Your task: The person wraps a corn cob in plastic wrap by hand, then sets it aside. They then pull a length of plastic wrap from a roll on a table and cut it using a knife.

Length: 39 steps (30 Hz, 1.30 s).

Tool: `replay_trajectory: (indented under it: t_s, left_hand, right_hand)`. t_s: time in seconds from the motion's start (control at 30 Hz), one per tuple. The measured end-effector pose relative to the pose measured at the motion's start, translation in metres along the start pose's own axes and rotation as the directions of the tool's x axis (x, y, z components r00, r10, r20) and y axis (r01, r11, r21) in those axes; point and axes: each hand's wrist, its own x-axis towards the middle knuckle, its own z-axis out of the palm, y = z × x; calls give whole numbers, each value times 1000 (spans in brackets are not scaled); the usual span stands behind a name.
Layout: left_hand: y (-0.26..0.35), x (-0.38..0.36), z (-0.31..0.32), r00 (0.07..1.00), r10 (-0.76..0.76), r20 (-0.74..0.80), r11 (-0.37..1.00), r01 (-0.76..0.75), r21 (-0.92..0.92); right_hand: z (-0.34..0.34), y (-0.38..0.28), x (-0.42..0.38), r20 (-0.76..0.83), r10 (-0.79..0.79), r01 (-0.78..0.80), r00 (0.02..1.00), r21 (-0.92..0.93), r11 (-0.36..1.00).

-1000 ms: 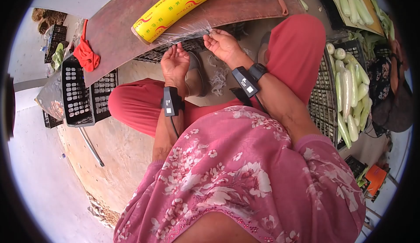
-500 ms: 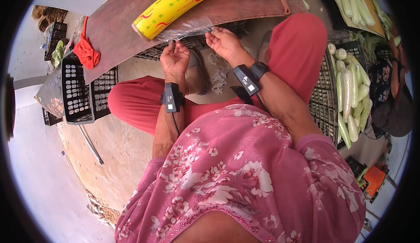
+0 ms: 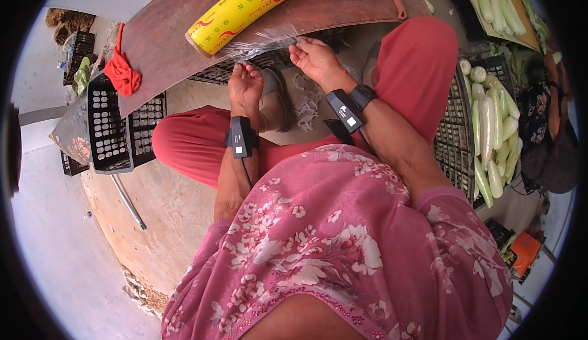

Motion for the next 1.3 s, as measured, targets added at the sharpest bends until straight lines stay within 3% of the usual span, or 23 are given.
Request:
replay_trajectory:
  t_s: [0.07,0.37,0.47,0.57,0.67,0.97,1.17,1.27,1.3]
  left_hand:
    - [3,-2,-4,995,-3,-97,1000,3,-8]
    - [14,-16,6,971,-25,-240,979,-24,-201]
    - [13,-14,4,965,49,-257,981,-94,-169]
    - [14,-10,-5,977,100,-187,995,-97,26]
    - [8,-13,0,942,208,-263,974,-174,148]
    - [9,-6,-3,930,302,-209,924,-232,304]
    - [-5,-26,15,840,539,-62,702,-408,584]
    - [-7,-29,8,806,584,94,506,-452,734]
    - [-7,-25,2,771,612,177,353,-466,811]
  right_hand:
    - [0,0,1,1,-2,2,1000,-33,999]
    - [2,-2,-1,-6,-76,74,997,-188,979]
    - [4,-3,-3,-20,-103,96,994,-231,968]
    - [7,-6,-8,-36,-144,129,989,-270,954]
    - [7,-8,-9,-71,-185,155,980,-306,939]
    - [6,-6,0,-143,-232,143,962,-460,876]
    - [9,-2,0,-88,-345,211,934,-646,734]
    - [12,-3,0,-83,-374,216,924,-694,687]
    - [12,-3,0,-76,-376,220,924,-697,682]
